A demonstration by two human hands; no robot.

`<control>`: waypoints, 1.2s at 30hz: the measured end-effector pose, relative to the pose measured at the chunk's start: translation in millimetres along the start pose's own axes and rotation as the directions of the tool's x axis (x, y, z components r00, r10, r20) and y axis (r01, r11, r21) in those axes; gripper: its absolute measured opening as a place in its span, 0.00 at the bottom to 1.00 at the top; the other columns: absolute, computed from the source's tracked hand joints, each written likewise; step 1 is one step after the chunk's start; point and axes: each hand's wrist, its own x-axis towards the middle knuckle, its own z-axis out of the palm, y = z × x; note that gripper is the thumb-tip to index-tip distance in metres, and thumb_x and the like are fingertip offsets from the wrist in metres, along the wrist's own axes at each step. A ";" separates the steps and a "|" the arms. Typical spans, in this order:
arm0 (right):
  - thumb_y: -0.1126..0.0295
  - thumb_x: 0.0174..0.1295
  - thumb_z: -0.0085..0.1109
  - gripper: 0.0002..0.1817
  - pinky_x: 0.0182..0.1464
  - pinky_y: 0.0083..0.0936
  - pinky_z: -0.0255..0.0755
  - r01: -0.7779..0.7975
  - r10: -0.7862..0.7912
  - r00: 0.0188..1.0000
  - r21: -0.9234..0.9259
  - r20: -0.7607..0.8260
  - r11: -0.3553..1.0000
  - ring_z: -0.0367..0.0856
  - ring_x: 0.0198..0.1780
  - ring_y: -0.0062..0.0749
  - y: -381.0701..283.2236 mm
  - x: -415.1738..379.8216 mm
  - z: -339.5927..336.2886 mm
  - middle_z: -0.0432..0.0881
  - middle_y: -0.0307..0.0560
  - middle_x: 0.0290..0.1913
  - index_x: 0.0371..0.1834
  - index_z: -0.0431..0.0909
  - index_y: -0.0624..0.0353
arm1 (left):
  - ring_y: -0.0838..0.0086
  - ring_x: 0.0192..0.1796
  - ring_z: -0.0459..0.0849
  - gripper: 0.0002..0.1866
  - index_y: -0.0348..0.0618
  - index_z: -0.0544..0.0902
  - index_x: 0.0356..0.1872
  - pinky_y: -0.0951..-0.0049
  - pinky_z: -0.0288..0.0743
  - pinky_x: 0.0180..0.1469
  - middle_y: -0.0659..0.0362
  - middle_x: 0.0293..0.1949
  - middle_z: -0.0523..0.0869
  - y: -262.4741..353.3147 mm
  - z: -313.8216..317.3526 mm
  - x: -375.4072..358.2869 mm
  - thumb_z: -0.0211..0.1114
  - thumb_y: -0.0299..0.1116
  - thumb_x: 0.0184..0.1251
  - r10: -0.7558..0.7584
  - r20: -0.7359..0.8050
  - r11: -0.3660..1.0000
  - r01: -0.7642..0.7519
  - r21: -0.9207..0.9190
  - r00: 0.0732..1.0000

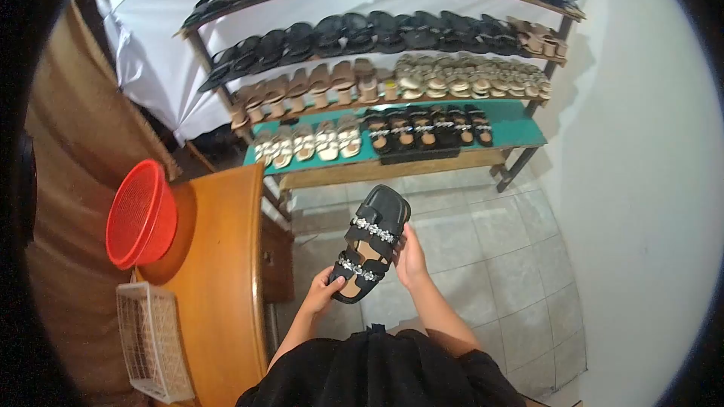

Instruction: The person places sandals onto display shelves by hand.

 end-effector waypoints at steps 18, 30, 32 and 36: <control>0.82 0.56 0.50 0.34 0.51 0.45 0.66 -0.119 0.121 0.987 0.022 -0.106 0.993 0.70 0.55 0.38 -221.0 112.8 -308.1 0.67 0.41 0.55 0.62 0.52 0.35 | 0.78 0.47 0.73 0.24 0.35 0.67 0.53 0.78 0.67 0.50 0.59 0.44 0.76 -147.8 305.8 349.0 0.59 0.42 0.63 -0.116 0.281 0.980 0.065 0.186 0.953; 0.84 0.50 0.57 0.33 0.24 0.18 0.64 -0.168 0.138 0.970 -0.144 -0.199 0.975 0.75 0.31 0.23 -326.7 338.5 -434.9 0.76 0.36 0.34 0.58 0.58 0.46 | 0.80 0.33 0.74 0.24 0.38 0.79 0.37 0.77 0.68 0.36 0.60 0.28 0.79 -176.6 349.6 607.7 0.61 0.53 0.58 -0.284 0.334 0.782 0.016 0.623 0.899; 0.85 0.49 0.56 0.34 0.32 0.23 0.68 -0.264 0.227 0.950 -0.164 -0.213 0.951 0.76 0.37 0.27 -353.4 365.6 -450.8 0.76 0.39 0.39 0.58 0.57 0.45 | 0.77 0.35 0.77 0.18 0.38 0.78 0.40 0.77 0.70 0.40 0.58 0.32 0.81 -189.9 347.3 635.0 0.60 0.44 0.60 -0.066 0.322 0.780 -0.153 0.607 0.944; 0.87 0.47 0.55 0.36 0.41 0.32 0.75 -0.363 0.339 0.926 -0.147 -0.167 0.920 0.78 0.44 0.34 -391.2 449.5 -491.4 0.74 0.45 0.46 0.59 0.55 0.47 | 0.74 0.37 0.79 0.12 0.37 0.77 0.43 0.77 0.71 0.43 0.57 0.35 0.82 -178.9 355.3 676.6 0.58 0.33 0.61 0.136 0.102 0.774 -0.170 0.611 0.985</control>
